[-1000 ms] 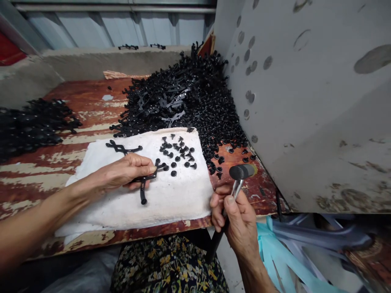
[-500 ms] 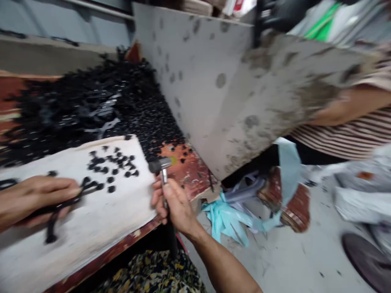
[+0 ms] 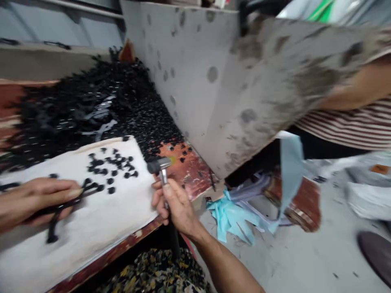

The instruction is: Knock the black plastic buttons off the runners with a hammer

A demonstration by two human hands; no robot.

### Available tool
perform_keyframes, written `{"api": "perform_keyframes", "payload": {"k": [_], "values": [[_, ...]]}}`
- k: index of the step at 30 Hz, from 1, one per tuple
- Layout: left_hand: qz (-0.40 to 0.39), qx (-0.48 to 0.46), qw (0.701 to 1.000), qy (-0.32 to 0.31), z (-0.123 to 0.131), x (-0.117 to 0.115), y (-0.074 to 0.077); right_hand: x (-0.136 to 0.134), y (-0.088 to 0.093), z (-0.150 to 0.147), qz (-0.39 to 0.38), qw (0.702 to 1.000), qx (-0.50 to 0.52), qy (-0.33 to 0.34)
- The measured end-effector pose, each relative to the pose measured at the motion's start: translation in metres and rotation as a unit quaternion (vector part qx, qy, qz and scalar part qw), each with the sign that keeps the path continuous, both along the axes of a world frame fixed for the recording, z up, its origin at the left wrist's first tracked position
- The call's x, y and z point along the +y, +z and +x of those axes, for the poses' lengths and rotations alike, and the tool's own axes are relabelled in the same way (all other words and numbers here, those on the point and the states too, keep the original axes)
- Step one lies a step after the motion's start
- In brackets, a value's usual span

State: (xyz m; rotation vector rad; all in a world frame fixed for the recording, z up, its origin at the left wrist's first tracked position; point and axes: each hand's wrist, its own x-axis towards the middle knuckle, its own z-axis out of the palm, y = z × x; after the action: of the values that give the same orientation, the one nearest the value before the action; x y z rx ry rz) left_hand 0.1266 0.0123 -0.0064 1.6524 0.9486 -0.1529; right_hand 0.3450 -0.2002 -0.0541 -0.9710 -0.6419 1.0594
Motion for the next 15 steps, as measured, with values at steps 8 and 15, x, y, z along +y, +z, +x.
{"api": "perform_keyframes", "payload": {"k": [8,15], "values": [[-0.041,-0.011,0.999,0.029,0.012,-0.013,0.024,-0.004,0.001,-0.002,-0.023,1.0,0.01,-0.01],[-0.073,-0.031,0.997,0.014,0.012,-0.009,0.025,-0.005,0.005,-0.004,-0.013,1.0,0.0,-0.007]]}}
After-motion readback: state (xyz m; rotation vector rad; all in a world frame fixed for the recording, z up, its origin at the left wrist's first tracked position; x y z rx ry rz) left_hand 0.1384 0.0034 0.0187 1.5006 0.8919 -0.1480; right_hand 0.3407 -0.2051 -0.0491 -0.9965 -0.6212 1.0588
